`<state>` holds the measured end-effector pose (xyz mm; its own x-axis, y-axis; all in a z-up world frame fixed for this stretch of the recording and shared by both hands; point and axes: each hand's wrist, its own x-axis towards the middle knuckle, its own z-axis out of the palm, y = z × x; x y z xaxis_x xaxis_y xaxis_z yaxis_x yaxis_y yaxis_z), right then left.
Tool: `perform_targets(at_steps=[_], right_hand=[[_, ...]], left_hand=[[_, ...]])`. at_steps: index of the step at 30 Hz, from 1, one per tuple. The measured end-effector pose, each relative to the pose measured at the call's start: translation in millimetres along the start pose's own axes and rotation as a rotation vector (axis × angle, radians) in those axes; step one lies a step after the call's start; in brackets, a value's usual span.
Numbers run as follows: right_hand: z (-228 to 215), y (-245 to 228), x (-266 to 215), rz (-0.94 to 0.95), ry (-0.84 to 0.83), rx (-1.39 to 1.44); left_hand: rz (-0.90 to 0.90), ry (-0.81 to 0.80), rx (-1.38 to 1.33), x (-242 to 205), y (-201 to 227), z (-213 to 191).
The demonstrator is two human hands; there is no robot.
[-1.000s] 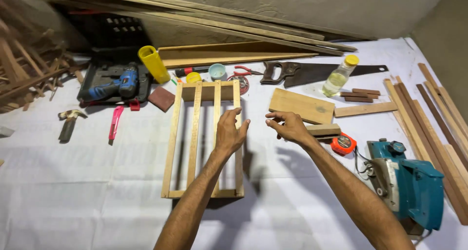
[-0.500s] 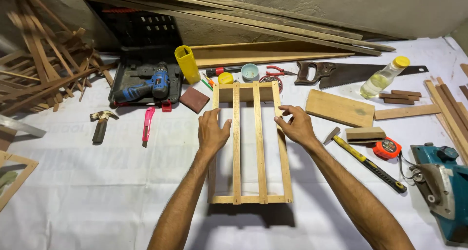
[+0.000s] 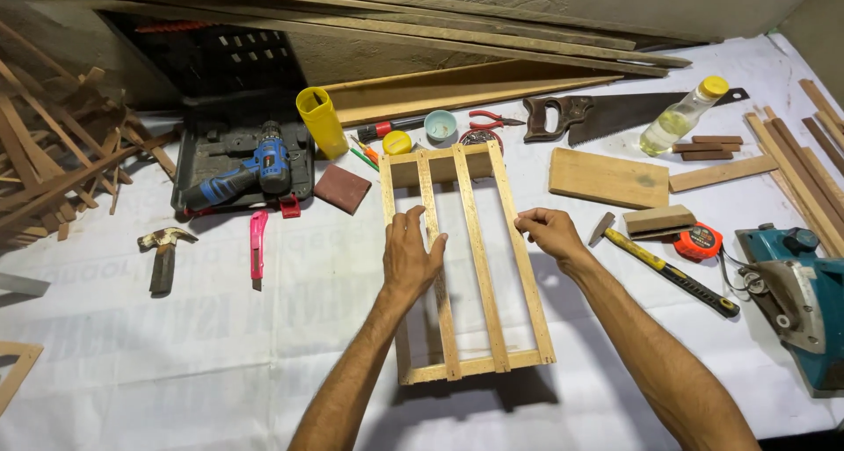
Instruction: Assemble a small wooden rack using wood strips, hammer, and nails.
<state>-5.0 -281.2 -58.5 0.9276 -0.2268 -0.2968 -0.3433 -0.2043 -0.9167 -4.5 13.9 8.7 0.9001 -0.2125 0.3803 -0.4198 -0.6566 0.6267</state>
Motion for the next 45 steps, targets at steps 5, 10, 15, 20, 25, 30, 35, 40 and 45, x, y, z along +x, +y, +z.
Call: perform_targets(at_steps=[5,10,15,20,25,30,35,40,45], right_hand=[[2.4,-6.6,2.6,0.030,0.013,0.026],[10.4,-29.6,-4.4,0.037,-0.005,0.094],[22.6,-65.2,-22.2,-0.037,-0.079,0.206],[38.0,-90.6,-29.9,-0.113,-0.181,0.256],[54.9,-108.9,-37.3,-0.169,-0.310,0.350],[63.0,-108.3,-34.8,-0.179,-0.419,0.374],[68.4,-91.8,-26.8,-0.142,-0.499,0.435],[64.2,-102.1,-36.9,0.000,-0.473,0.473],[40.5,-85.9,-36.7,-0.049,-0.343,0.346]], left_hand=[[0.019,-0.040,-0.097,5.6,14.8,13.6],[-0.019,-0.094,-0.198,9.3,29.1,19.1],[-0.175,-0.177,-0.009,15.4,47.4,5.6],[-0.309,-0.214,-0.056,23.8,58.6,-13.0],[-0.390,-0.168,-0.106,24.2,46.3,-14.0],[-0.410,-0.058,-0.203,25.1,36.9,-16.5],[-0.448,-0.072,-0.223,24.4,35.3,-18.1],[-0.446,-0.119,-0.234,20.5,43.3,-18.9],[-0.298,-0.182,-0.205,13.1,40.9,-20.2]])
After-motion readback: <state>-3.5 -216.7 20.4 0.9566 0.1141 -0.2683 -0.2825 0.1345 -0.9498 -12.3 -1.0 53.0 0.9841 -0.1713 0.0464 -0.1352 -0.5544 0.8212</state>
